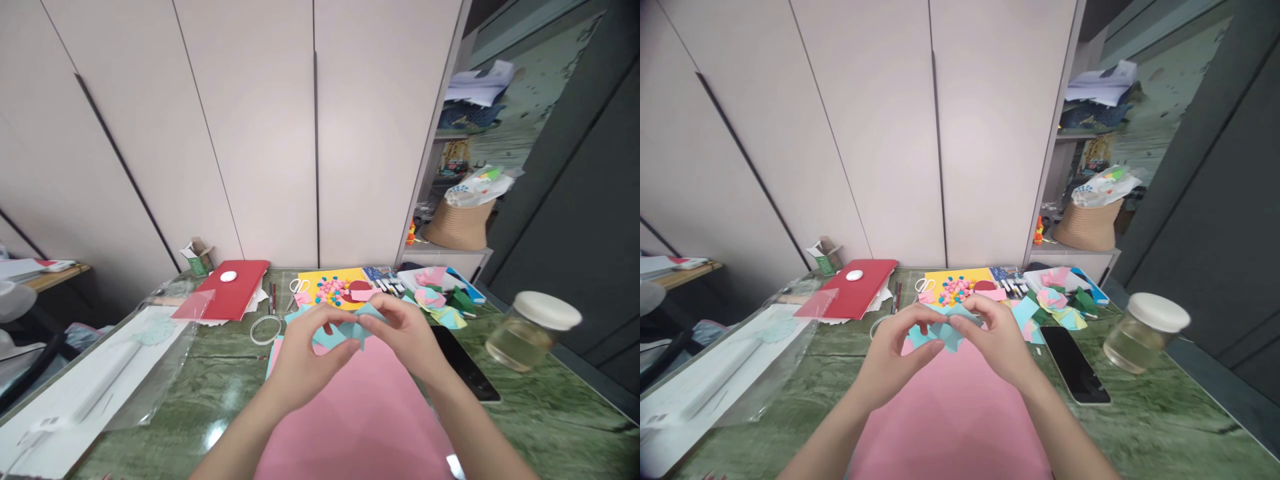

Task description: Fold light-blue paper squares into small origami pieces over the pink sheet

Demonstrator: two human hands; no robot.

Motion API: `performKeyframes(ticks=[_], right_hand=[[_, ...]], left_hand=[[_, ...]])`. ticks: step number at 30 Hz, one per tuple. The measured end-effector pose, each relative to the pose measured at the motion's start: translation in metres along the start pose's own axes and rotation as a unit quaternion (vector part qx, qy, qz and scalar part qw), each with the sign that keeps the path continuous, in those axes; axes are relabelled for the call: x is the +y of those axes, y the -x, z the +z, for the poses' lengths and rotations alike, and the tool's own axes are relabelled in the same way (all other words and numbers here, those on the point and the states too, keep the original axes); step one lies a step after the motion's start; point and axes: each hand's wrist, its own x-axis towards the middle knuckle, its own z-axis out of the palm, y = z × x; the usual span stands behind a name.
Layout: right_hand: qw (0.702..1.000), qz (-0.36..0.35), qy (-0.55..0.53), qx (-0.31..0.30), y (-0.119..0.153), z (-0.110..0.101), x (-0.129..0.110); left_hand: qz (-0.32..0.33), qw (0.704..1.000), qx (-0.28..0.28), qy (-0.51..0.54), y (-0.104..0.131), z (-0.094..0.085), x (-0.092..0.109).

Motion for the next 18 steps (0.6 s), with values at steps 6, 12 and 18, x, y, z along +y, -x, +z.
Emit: performKeyframes(ticks=[6, 12, 18], right_hand=[[1.0, 0.009, -0.013, -0.005, 0.0, 0.002, 0.0], [0.999, 0.021, -0.023, -0.012, 0.0, 0.003, 0.001], [0.999, 0.025, -0.002, -0.039, -0.001, 0.001, -0.001]], left_hand=[[0.017, 1.0, -0.004, 0.023, 0.002, -0.005, -0.003], [-0.054, 0.998, -0.011, 0.042, -0.002, -0.005, -0.004], [-0.128, 0.977, -0.048, 0.165, -0.008, -0.01, -0.009]])
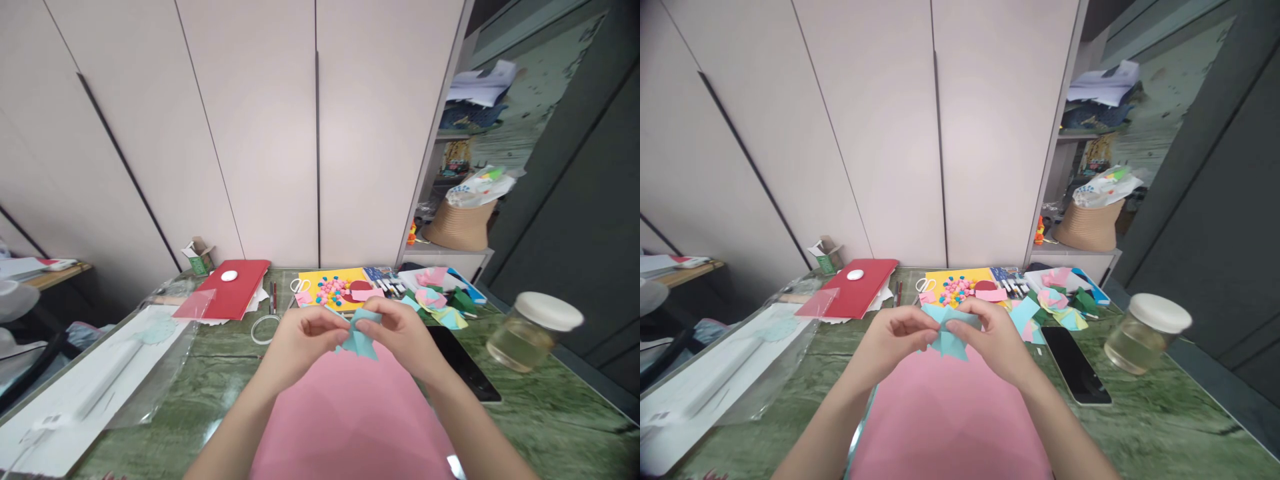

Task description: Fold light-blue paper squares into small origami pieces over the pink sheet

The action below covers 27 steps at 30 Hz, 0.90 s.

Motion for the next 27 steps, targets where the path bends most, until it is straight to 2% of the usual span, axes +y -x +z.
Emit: performKeyframes(ticks=[7, 13, 15, 20, 24, 27], right_hand=[[0.998, -0.004, 0.058, -0.009, 0.001, 0.001, -0.003], [0.994, -0.006, 0.109, -0.007, 0.002, 0.002, -0.006], [0.996, 0.0, 0.087, -0.006, 0.002, 0.003, -0.004], [0.998, -0.001, -0.03, 0.05, 0.002, 0.005, 0.004], [0.997, 0.019, -0.079, -0.003, 0.001, 0.006, 0.003], [0.996, 0.014, -0.092, -0.015, 0.0, 0.007, 0.0]], left_hand=[[-0.013, 1.0, -0.007, 0.018, -0.005, 0.0, -0.003], [-0.012, 1.0, -0.008, -0.017, -0.007, 0.001, -0.009], [-0.007, 1.0, 0.004, -0.007, -0.007, 0.001, -0.01], [0.003, 0.997, 0.062, 0.051, -0.01, 0.005, -0.013], [0.01, 0.993, 0.082, 0.079, -0.011, 0.008, -0.015], [0.012, 0.991, 0.093, 0.092, -0.011, 0.01, -0.017]])
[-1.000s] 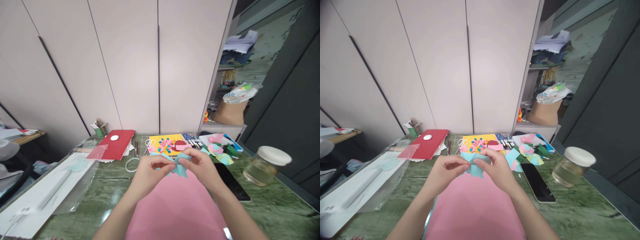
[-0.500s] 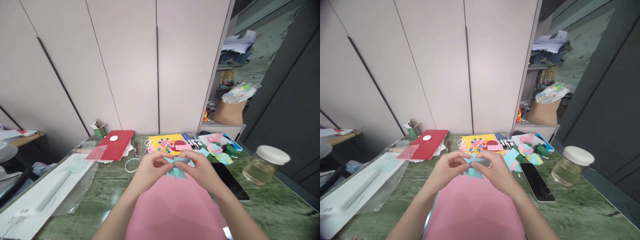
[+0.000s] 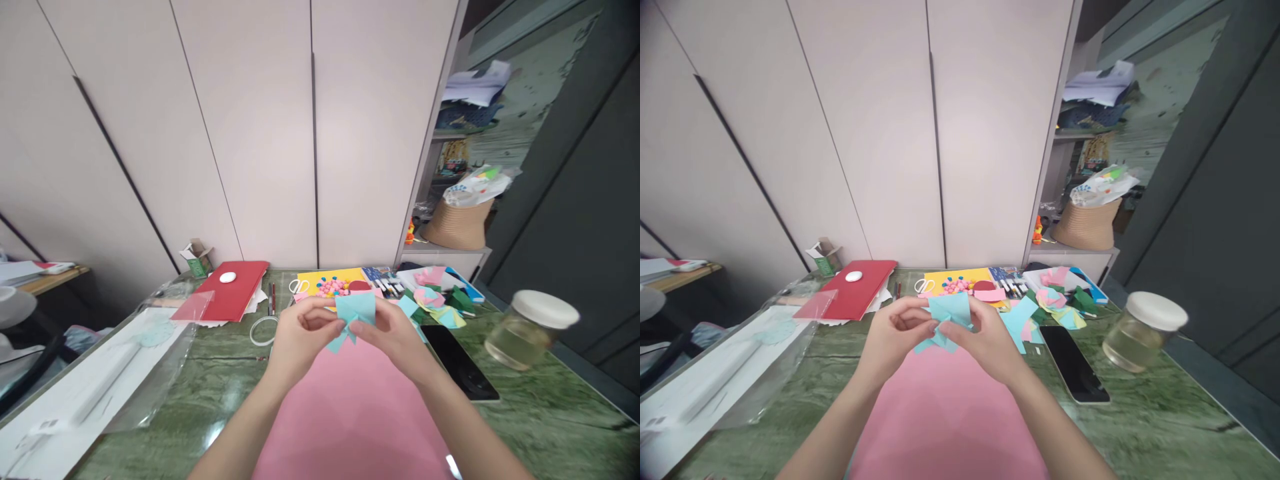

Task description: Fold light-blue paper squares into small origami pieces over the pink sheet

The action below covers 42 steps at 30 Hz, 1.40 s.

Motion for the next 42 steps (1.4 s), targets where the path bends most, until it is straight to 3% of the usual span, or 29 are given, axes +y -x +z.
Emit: performKeyframes(ticks=[19, 24, 29, 32, 37, 42], right_hand=[[0.995, -0.01, 0.012, 0.103, -0.001, 0.007, 0.005], [0.995, 0.02, 0.011, 0.1, -0.002, 0.004, 0.003], [0.996, 0.018, 0.048, 0.067, -0.003, 0.0, -0.002], [0.998, 0.018, 0.054, 0.039, -0.003, -0.001, -0.005], [0.998, 0.018, 0.038, 0.049, -0.003, 0.001, -0.002], [0.997, 0.009, -0.004, 0.077, -0.005, 0.004, 0.004]], left_hand=[[0.001, 1.0, -0.009, 0.008, 0.002, 0.006, -0.003], [-0.012, 0.999, -0.043, -0.004, 0.002, 0.006, 0.0], [0.024, 0.994, -0.091, 0.054, 0.0, 0.0, -0.003], [0.0, 0.998, -0.055, 0.019, -0.002, -0.001, -0.004], [-0.009, 1.0, 0.011, 0.003, -0.003, 0.004, -0.003], [-0.04, 0.997, 0.002, 0.065, -0.002, 0.008, -0.009]])
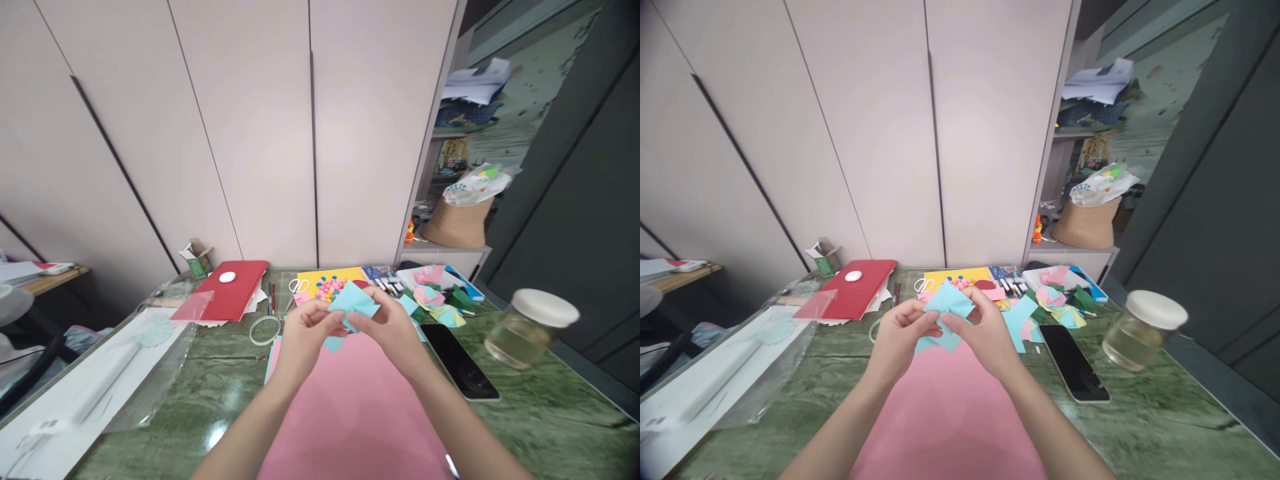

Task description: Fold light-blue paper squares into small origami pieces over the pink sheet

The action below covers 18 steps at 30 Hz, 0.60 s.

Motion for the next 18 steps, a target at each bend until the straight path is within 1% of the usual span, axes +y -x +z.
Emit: performKeyframes(ticks=[2, 4, 8, 10, 13, 15, 16, 18], right_hand=[[1.0, -0.014, -0.012, 0.018, -0.0003, 0.0008, 0.0023], [0.999, -0.023, -0.026, 0.029, -0.0003, 0.0014, 0.004], [0.997, -0.029, -0.05, 0.05, 0.0008, 0.0024, 0.0065], [0.997, -0.036, -0.044, 0.057, 0.0014, 0.003, 0.0075], [0.997, -0.048, -0.027, 0.049, 0.0016, 0.0041, 0.0081], [0.998, -0.052, -0.014, 0.043, 0.0014, 0.0046, 0.0078], [0.998, -0.052, -0.011, 0.038, 0.0013, 0.0046, 0.0075], [0.998, -0.046, -0.018, 0.027, 0.001, 0.0039, 0.0071]], left_hand=[[-0.002, 1.0, -0.016, 0.019, -0.0001, -0.0004, -0.0013], [0.009, 0.999, -0.027, 0.022, 0.0, -0.0008, -0.0007], [0.04, 0.998, -0.018, -0.038, 0.0011, 0.0, 0.004], [0.044, 0.997, -0.025, -0.059, 0.002, 0.001, 0.0061], [0.036, 0.995, -0.064, -0.069, 0.0026, 0.0018, 0.0069], [0.031, 0.994, -0.078, -0.066, 0.0021, 0.0017, 0.006], [0.027, 0.995, -0.076, -0.061, 0.0015, 0.0014, 0.0051], [0.022, 0.997, -0.055, -0.041, -0.0002, 0.0003, 0.0031]])
